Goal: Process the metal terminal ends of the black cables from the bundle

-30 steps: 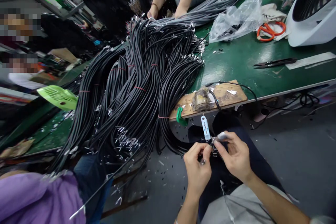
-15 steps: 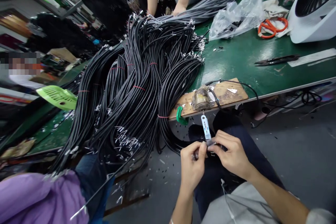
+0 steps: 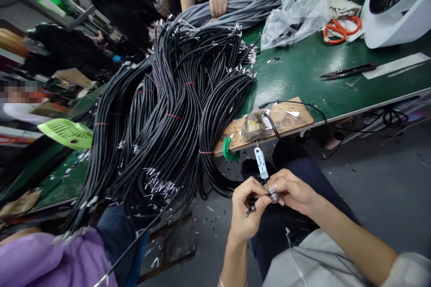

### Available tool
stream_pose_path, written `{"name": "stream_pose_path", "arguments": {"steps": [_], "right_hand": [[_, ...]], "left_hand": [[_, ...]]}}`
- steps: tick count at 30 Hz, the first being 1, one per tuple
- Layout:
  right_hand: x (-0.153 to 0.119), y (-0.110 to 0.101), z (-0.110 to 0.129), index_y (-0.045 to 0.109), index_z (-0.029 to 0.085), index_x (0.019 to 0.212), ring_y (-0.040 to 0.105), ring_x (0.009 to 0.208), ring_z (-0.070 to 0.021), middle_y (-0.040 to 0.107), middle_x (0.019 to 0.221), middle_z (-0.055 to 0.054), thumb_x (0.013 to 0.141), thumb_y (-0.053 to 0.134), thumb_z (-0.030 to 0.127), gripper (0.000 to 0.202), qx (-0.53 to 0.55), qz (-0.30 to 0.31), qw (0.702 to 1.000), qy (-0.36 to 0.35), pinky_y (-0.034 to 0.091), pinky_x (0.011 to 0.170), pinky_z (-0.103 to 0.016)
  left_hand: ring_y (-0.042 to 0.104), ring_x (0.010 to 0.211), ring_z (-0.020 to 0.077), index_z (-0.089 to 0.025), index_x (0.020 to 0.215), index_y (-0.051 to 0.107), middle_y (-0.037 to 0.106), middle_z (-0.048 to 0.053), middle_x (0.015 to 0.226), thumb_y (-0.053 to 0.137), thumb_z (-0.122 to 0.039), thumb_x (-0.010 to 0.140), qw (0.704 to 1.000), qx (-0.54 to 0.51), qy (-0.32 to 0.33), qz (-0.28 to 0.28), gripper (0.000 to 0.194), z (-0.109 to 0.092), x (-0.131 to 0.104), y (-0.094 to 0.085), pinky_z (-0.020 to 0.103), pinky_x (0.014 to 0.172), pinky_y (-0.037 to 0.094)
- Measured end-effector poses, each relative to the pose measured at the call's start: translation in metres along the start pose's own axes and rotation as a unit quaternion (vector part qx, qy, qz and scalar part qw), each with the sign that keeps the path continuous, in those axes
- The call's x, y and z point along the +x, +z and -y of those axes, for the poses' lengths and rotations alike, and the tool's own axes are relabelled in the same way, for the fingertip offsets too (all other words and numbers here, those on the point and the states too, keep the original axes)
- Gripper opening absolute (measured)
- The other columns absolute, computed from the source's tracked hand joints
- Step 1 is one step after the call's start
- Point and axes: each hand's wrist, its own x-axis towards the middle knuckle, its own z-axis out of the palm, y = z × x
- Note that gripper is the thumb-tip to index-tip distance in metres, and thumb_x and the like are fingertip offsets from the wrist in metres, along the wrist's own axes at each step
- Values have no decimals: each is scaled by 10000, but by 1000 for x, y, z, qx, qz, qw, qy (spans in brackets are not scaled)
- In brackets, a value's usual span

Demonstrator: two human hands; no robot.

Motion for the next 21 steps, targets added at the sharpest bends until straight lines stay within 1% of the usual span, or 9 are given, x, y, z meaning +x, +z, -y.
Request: {"name": "stream_pose_path", "arguments": {"steps": [3,5,6,8,10,12,14,18,21], "right_hand": [[10,-6,15,624,129,474,398,363,-55,540,418,15,582,710,278,203,-59,-58,996,-33,253,382,-191],[17,-7,29,626,131,503,424,413,-63,555,452,12,617,731,335,256,-108,-105,985,-82,283,425,-201],[20,-5,35,627,130,518,438,448,-70,564,475,8,639,738,372,292,-133,-115,979,-105,303,454,-207],[25,1,46,621,128,540,440,501,-79,562,509,9,653,755,446,364,-183,-106,968,-133,320,498,-220],[28,9,50,603,126,543,422,520,-81,537,526,15,655,750,521,437,-209,-78,965,-136,311,507,-225],[30,15,48,593,126,557,413,526,-80,514,540,20,685,709,584,489,-186,-55,972,-132,307,506,-225],[31,17,43,609,125,591,430,535,-84,517,560,14,724,670,604,501,-129,-33,983,-124,323,510,-223],[33,17,34,659,119,640,467,530,-90,552,588,-1,705,722,555,445,-5,-9,994,-110,343,484,-217],[35,17,32,677,115,645,475,530,-84,563,589,-2,703,748,511,406,44,4,993,-113,349,480,-207]], "left_hand": [[472,603,112,-157,658,577,510,-6,642,678,-274,817,999,22,23,-27,222,2,-2,1,236,567,346],[474,616,114,-162,674,566,507,-9,654,685,-244,810,998,18,39,-41,198,3,-4,0,237,577,346],[477,621,115,-166,687,565,510,-10,662,688,-233,807,998,10,50,-47,185,4,-5,0,236,580,352],[478,620,112,-174,703,556,509,-13,673,690,-217,804,996,-13,67,-65,174,5,-4,-1,231,582,362],[475,618,110,-178,701,537,498,-19,676,690,-214,805,992,-33,77,-90,188,6,-1,0,226,583,371],[469,619,108,-178,693,524,483,-22,677,686,-225,808,989,-45,78,-114,204,7,3,2,219,578,372],[467,619,106,-176,689,529,482,-23,675,686,-236,809,989,-46,77,-120,206,8,8,5,214,575,371],[476,619,106,-167,681,559,502,-19,665,686,-218,804,993,-23,54,-101,184,6,14,9,211,580,373],[474,611,106,-163,681,580,512,-15,659,673,-230,814,996,-13,33,-85,176,5,15,9,210,566,367]]}}
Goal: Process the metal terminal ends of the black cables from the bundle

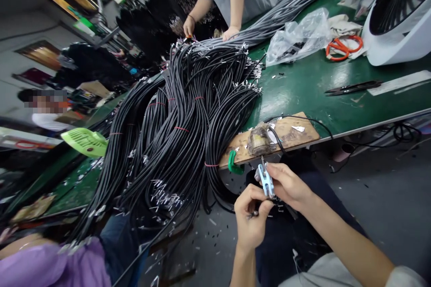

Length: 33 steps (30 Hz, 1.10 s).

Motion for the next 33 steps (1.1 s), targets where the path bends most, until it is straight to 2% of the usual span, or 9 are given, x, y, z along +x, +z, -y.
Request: {"name": "stream_pose_path", "arguments": {"steps": [6,10,15,19,21,24,26,28,33], "right_hand": [[0,-10,-7,705,129,727,551,609,-110,604,624,-17,776,668,546,421,38,47,998,27,437,609,-230],[-4,-31,-10,701,134,752,529,626,-116,598,644,-23,813,610,568,448,11,13,1000,9,420,617,-245],[-23,-49,-3,685,140,794,488,632,-114,566,653,-3,804,670,459,319,-162,-49,984,-47,384,616,-252],[-41,-43,-1,636,150,749,461,594,-112,537,641,11,812,664,394,253,-282,-71,953,-79,365,562,-252],[-51,-35,-1,608,157,708,444,581,-112,516,629,15,835,645,340,226,-345,-87,923,-146,351,544,-256],[-61,-20,-4,620,162,728,459,649,-143,539,654,-1,811,680,247,133,-483,-69,828,-278,368,627,-301],[-64,-10,-7,645,161,817,474,737,-183,588,729,-33,788,704,225,92,-565,-23,766,-305,368,700,-346],[-62,-4,-11,643,157,843,471,783,-204,604,766,-54,828,647,195,41,-606,8,742,-288,368,723,-367],[-55,-6,-20,592,176,698,461,710,-184,559,677,-37,854,558,116,171,-526,-40,795,-299,388,684,-346]], "left_hand": [[484,565,92,-169,726,625,547,-10,658,634,-222,847,999,-6,-30,33,132,1,0,-6,200,526,373],[480,525,80,-175,750,644,560,-9,641,617,-227,863,998,-24,-12,56,127,5,-4,-12,180,480,372],[465,468,65,-160,697,635,545,-10,594,618,-325,867,996,-51,1,74,237,9,-9,-21,161,424,373],[496,413,55,-151,676,653,569,-6,576,600,-318,878,995,-56,-28,78,267,6,-11,-22,150,398,399],[584,456,86,-145,700,682,624,17,613,602,-280,872,994,-35,-80,70,233,2,-11,-19,176,454,476],[663,546,147,-131,783,715,694,44,671,679,-223,791,983,9,-180,44,99,-2,-12,-11,220,525,535],[649,534,146,-121,774,716,692,27,633,721,-146,706,976,40,-211,30,73,-4,-12,-7,207,510,519],[611,506,125,-114,702,704,658,-3,571,706,-58,641,973,75,-215,25,83,-7,-11,-6,183,484,485],[575,484,108,-120,663,667,611,-10,569,718,-124,679,968,110,-219,48,54,-18,-14,-16,186,464,468]]}}
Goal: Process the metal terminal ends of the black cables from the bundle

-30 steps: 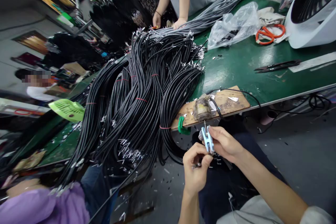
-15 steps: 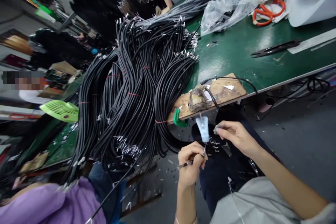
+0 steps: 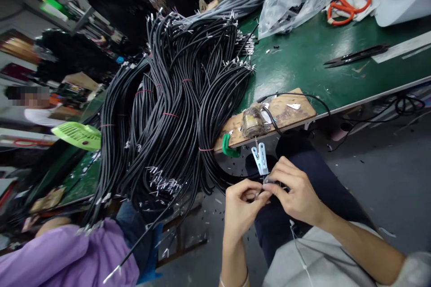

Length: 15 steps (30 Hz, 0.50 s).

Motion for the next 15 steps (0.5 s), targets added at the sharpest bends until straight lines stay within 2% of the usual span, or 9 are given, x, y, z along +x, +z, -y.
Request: {"name": "stream_pose_path", "arguments": {"steps": [3,5,8,10,11,12,13,15], "right_hand": [[-4,8,-5,601,184,692,479,710,-179,555,681,-30,837,605,157,148,133,-78,986,67,394,652,-321],[-8,14,-7,625,179,689,484,707,-166,545,696,-25,828,633,204,141,240,-95,957,129,397,638,-301],[-10,21,-8,652,167,711,487,665,-143,527,692,-12,807,663,288,155,408,-54,880,237,403,594,-275],[-10,22,-9,648,158,730,490,623,-129,529,674,-3,773,695,324,177,497,-14,814,300,409,567,-263],[-9,21,-10,644,154,737,491,610,-123,534,667,0,759,709,330,189,519,3,793,319,411,566,-259],[-9,19,-11,640,151,739,496,611,-120,541,668,0,754,717,328,194,520,17,791,323,415,579,-257],[-8,17,-12,637,149,737,503,625,-120,549,679,-3,760,716,321,190,502,24,806,313,420,603,-258],[-7,11,-14,632,156,745,517,674,-132,557,720,-16,800,684,302,165,427,20,866,260,425,641,-265]], "left_hand": [[568,522,106,-135,724,677,607,7,659,722,-186,731,997,23,65,-28,68,1,-7,-3,192,469,462],[555,528,102,-145,752,673,587,3,671,701,-186,761,992,24,105,-57,50,4,-10,0,190,465,452],[543,500,90,-149,762,651,562,-6,672,667,-192,802,989,14,129,-72,61,9,-12,5,187,452,427],[523,465,79,-146,748,642,548,-12,639,625,-203,841,989,13,138,-54,110,10,-12,5,188,448,404],[508,447,76,-143,745,642,541,-14,612,599,-212,862,989,14,142,-42,142,11,-12,5,190,446,393],[491,431,74,-140,740,644,529,-17,581,573,-226,881,989,16,144,-31,179,10,-12,3,192,442,381],[473,415,72,-137,729,642,511,-22,547,549,-244,896,989,18,142,-21,219,9,-13,1,193,433,367],[422,371,63,-134,687,616,475,-32,497,513,-295,918,993,18,118,-6,300,6,-13,-2,189,395,320]]}}
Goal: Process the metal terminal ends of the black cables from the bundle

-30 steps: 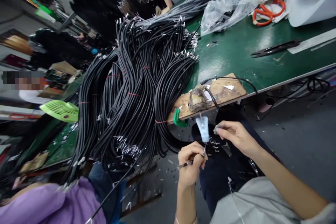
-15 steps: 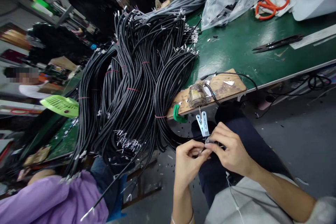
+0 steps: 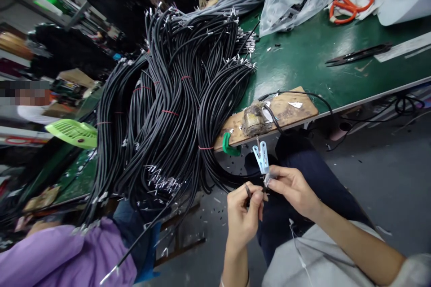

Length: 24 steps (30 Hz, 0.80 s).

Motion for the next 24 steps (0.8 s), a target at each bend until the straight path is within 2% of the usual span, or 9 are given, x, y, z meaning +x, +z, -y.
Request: {"name": "stream_pose_path", "arguments": {"steps": [3,6,9,11,13,15,18,20,24], "right_hand": [[-3,-6,6,637,171,823,516,734,-157,557,807,-43,838,633,280,110,-150,-4,982,-111,430,670,-284],[-7,-6,11,636,178,951,508,743,-167,565,858,-54,796,668,286,191,-245,12,957,-156,435,678,-290],[-6,-4,16,633,173,832,508,674,-149,571,758,-30,804,653,264,97,-311,-24,940,-141,414,619,-266],[-3,-3,18,578,172,650,468,579,-123,524,621,2,829,621,265,206,-344,-51,932,-103,365,544,-252],[1,-5,20,525,174,563,420,513,-106,476,536,21,844,603,311,322,-343,-65,935,-60,320,495,-249],[4,-9,21,543,170,579,436,519,-110,496,541,14,871,562,364,351,-298,-69,951,-39,334,497,-247],[5,-16,21,644,163,802,520,666,-145,592,752,-31,854,591,369,219,-222,-1,972,-80,418,597,-263],[3,-19,20,654,175,939,534,761,-167,601,870,-56,828,640,314,178,-222,63,965,-122,439,665,-285],[3,-20,18,665,179,926,531,783,-171,609,866,-72,874,598,259,117,-245,102,950,-165,448,684,-301]], "left_hand": [[353,332,51,-145,616,548,409,-54,445,479,-366,932,998,-3,-56,17,391,-6,2,-3,185,364,260],[353,356,57,-150,596,539,396,-53,446,478,-374,932,998,19,-60,26,408,-9,3,-3,193,394,271],[409,425,77,-147,596,568,457,-24,498,504,-332,919,996,73,-16,41,378,-9,5,0,211,447,297],[444,478,93,-147,600,574,494,-6,533,513,-304,913,993,103,9,51,355,-8,5,1,224,488,309],[464,516,104,-149,600,563,511,2,553,508,-286,913,991,115,24,65,346,-9,5,3,233,523,315],[468,533,107,-151,595,541,512,4,562,491,-284,920,991,113,21,72,355,-9,4,4,235,535,312],[412,493,91,-154,583,502,475,-6,549,453,-318,941,994,88,-19,54,397,-10,3,3,225,493,281],[348,456,76,-155,577,485,424,-22,525,434,-360,949,995,60,-55,50,427,-9,3,2,217,455,246],[264,413,59,-161,567,459,315,-56,473,424,-464,938,991,-7,-118,64,480,-9,4,0,205,410,197]]}}
